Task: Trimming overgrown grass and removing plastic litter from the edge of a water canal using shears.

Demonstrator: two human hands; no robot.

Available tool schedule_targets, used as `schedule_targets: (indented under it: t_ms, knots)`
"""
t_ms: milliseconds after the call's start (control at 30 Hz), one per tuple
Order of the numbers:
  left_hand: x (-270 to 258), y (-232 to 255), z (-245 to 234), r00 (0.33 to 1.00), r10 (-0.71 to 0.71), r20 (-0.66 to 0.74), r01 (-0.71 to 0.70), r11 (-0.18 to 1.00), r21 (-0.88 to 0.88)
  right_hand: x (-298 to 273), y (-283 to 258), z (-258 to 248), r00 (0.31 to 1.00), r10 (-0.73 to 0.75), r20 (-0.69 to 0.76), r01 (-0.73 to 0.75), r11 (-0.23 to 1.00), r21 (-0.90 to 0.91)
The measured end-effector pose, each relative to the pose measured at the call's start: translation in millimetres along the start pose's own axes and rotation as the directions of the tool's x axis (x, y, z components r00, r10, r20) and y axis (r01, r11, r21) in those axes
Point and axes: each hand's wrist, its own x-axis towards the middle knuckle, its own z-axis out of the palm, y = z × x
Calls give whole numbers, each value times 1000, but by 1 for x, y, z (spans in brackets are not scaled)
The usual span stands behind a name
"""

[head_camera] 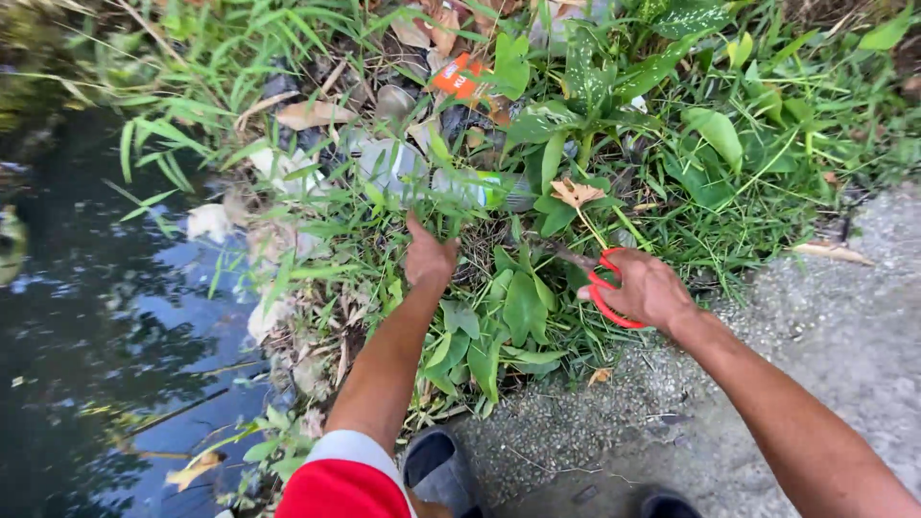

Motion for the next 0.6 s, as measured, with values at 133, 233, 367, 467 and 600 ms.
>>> schedule_targets:
  t_ms: [133, 233, 367, 467, 600]
  knots:
    - [25, -9, -18, 989, 69, 131, -85, 990, 116, 28, 4, 25, 921, -301, -248, 271, 951, -151]
    - [39, -28, -28, 952, 242, 187, -273, 948, 162, 35, -44, 1, 977, -200, 72, 213, 917, -337]
    - [65, -35, -25, 932, 316, 175, -293, 945, -148, 50, -64, 0, 956, -260, 136, 293, 819, -494]
    - [75, -53, -14, 935, 319, 156, -287, 937, -197, 60, -82, 8, 931, -340, 130, 357, 783, -510]
    - [34, -48, -48, 931, 332, 150, -298, 931, -209, 74, -105, 16, 916, -382, 120, 393, 803, -447]
